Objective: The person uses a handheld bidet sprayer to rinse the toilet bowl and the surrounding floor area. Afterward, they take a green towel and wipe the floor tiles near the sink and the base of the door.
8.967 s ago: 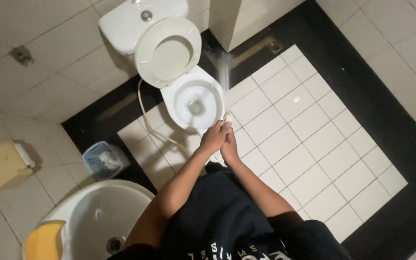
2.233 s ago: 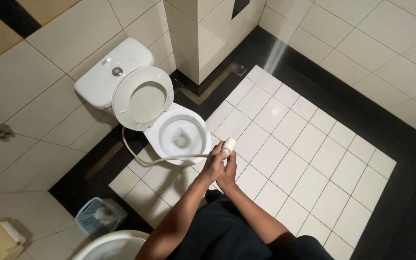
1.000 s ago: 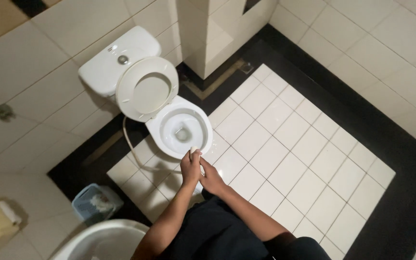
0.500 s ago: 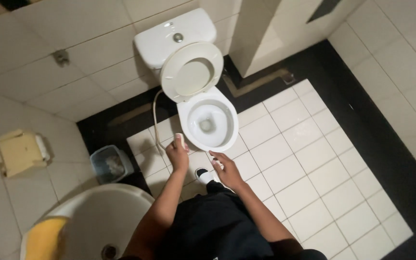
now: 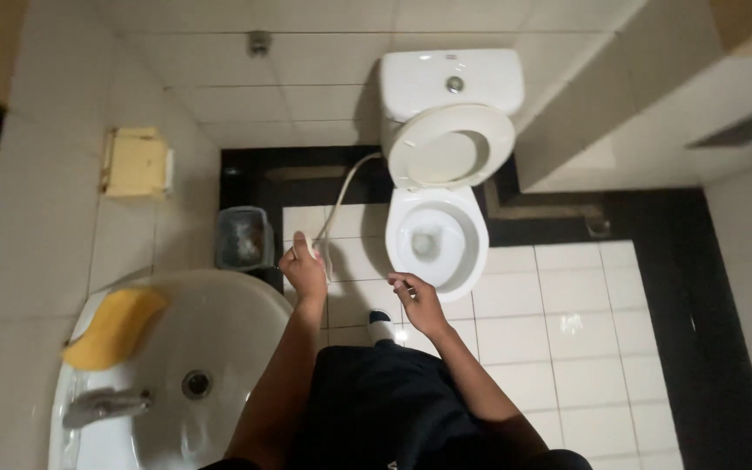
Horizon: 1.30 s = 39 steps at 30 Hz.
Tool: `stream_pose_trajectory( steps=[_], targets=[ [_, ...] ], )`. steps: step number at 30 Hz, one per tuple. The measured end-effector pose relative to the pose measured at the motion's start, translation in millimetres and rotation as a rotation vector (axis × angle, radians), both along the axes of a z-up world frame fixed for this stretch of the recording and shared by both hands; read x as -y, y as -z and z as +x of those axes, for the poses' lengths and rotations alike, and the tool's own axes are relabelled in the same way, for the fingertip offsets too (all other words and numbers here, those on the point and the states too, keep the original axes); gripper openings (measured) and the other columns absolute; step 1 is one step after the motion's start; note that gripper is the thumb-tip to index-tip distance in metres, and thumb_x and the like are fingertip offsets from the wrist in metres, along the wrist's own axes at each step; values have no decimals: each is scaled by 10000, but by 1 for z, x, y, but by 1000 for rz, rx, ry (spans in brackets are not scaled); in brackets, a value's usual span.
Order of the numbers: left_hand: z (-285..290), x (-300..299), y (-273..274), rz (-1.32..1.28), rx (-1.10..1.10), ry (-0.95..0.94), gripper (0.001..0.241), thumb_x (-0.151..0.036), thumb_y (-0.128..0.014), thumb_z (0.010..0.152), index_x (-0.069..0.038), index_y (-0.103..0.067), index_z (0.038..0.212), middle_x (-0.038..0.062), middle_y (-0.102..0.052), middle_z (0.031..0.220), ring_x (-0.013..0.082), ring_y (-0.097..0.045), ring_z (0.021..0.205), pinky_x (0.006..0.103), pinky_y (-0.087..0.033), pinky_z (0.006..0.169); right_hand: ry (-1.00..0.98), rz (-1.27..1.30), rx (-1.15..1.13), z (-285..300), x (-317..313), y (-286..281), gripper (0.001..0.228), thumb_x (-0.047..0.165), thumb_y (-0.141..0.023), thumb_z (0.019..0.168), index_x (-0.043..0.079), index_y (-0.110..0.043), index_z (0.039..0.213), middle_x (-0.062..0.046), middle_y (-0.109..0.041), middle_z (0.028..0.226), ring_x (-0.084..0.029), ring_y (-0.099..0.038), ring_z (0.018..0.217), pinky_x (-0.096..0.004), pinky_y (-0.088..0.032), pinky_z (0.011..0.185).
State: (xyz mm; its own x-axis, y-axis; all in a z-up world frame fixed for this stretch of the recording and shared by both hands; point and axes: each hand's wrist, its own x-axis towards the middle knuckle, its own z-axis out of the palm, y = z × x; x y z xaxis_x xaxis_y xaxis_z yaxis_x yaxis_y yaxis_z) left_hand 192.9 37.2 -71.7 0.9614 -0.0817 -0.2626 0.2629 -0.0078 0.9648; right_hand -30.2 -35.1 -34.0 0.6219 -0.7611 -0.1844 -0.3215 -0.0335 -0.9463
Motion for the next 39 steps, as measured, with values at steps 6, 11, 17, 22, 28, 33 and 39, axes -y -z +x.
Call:
stream_pose_trajectory(
  steps=[6, 11, 17, 22, 28, 33, 39],
  targets=[
    [3, -11, -25, 173, -123, -113, 508, -442, -665, 949, -44, -664, 633, 103, -582, 513, 189, -561, 461, 336, -429, 473, -116, 25, 2, 29, 17, 13, 239, 89, -618, 1010, 99, -766, 1197, -173, -766, 989, -275, -741, 889, -392, -591, 776],
    [8, -9, -3, 176, -99, -199, 558, -470, -710, 909, 17, -685, 638, 191, -606, 537, 287, -575, 544, 399, -453, 612, -230, 49, -4, 47, 28, 15, 242, 97, -612, 1009, 89, -766, 1196, -197, -767, 1009, -283, -732, 921, -401, -586, 810],
    [-6, -22, 10, 413, 528, -49, 370, -248, -612, 979, -70, -523, 667, 92, -497, 433, 281, -521, 436, 385, -410, 517, -353, 91, 7, 66, 36, 31, 260, 112, -604, 1014, 62, -757, 1217, -187, -767, 1019, -244, -696, 915, -395, -576, 847],
    [-14, -25, -9, 62, 154, -129, 637, -437, -649, 986, -116, -503, 455, 25, -450, 409, 138, -419, 457, 317, -353, 510, -477, 111, 14, 85, 28, 18, 252, 95, -602, 1013, 40, -756, 1205, -170, -775, 1014, -226, -692, 919, -404, -567, 892],
    [-30, -35, -16, 75, 70, -152, 603, -421, -683, 953, -121, -491, 467, 18, -448, 402, 132, -398, 441, 318, -345, 487, -680, 114, -34, 105, 13, 9, 294, 81, -542, 1031, -8, -679, 1275, -307, -717, 1112, -462, -697, 1040, -546, -546, 928],
    [-54, -32, -12, 155, 63, -129, 597, -422, -667, 960, -122, -482, 478, 16, -444, 427, 149, -436, 459, 315, -376, 503, -748, 95, -227, 103, 7, 65, 322, 242, -633, 1014, 95, -673, 1297, -198, -727, 1167, -362, -716, 1009, -478, -569, 893],
    [-82, -42, -11, 203, 27, -75, 595, -445, -588, 1002, -84, -607, 529, 111, -557, 489, 235, -558, 502, 373, -479, 599, -818, 138, -222, 96, 1, 37, 365, 223, -654, 1001, 44, -633, 1318, -246, -691, 1217, -424, -669, 1120, -503, -537, 963]
  ],
)
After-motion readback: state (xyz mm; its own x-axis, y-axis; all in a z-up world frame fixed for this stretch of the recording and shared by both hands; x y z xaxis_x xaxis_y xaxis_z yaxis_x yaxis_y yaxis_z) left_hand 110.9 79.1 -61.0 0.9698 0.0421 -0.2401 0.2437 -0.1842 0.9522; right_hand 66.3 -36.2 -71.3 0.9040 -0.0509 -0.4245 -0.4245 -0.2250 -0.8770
